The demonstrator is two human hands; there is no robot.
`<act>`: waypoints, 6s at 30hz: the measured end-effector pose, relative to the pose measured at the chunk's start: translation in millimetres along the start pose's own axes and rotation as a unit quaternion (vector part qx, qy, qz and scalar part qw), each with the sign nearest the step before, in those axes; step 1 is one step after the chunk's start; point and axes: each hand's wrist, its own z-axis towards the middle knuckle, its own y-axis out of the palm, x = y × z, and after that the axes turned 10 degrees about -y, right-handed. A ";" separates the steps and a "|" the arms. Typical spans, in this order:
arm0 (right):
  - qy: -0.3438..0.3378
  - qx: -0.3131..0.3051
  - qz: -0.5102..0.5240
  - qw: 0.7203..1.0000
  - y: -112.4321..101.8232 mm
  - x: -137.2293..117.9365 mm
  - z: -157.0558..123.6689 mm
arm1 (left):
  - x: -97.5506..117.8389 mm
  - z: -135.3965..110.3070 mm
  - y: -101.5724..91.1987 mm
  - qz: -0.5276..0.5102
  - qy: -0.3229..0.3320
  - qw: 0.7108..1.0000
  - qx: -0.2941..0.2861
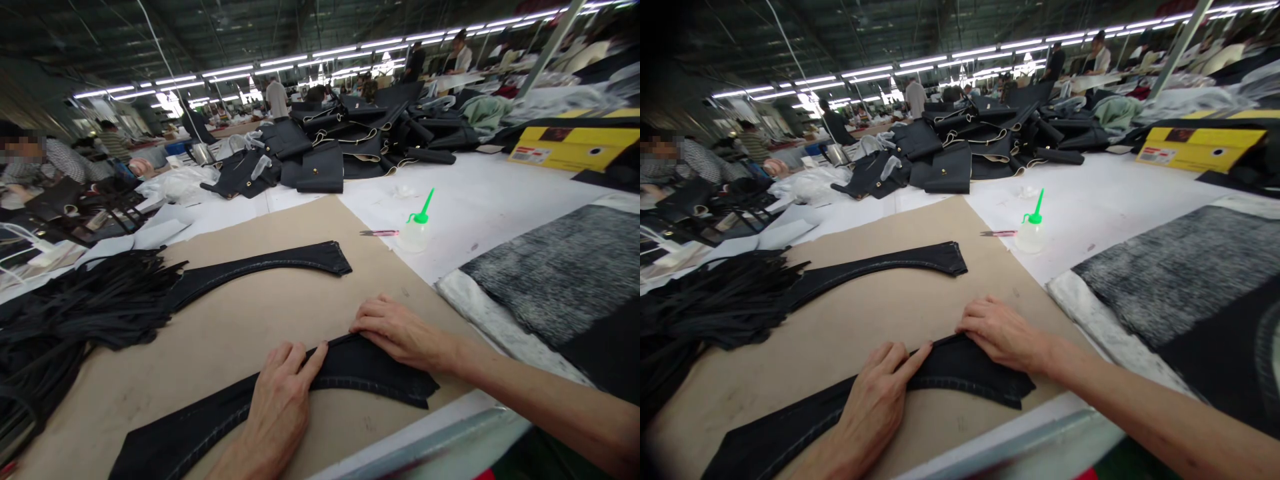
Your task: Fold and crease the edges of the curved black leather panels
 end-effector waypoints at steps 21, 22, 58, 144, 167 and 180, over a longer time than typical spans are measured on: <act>-0.026 -0.008 -0.035 0.999 3.6 3.2 -6.8 | 1.1 -2.1 0.8 0.053 0.048 0.997 0.035; -0.029 -0.008 -0.040 0.999 4.0 3.6 -7.8 | 1.0 -2.0 1.0 0.057 0.053 0.996 0.040; 0.401 0.051 -0.001 0.915 -15.2 -23.6 -14.9 | 21.8 19.8 -0.9 0.046 0.126 0.991 -0.008; 0.320 0.219 0.027 0.921 18.5 -18.1 -41.3 | 79.8 81.0 15.1 -0.102 0.088 0.990 -0.040; 0.190 0.155 -0.048 0.968 8.0 -30.8 -39.6 | 70.6 57.4 7.4 -0.214 -0.015 0.977 -0.014; 0.140 0.075 -0.141 0.977 11.3 -31.0 -41.3 | 69.9 39.0 7.7 -0.032 0.040 0.999 0.018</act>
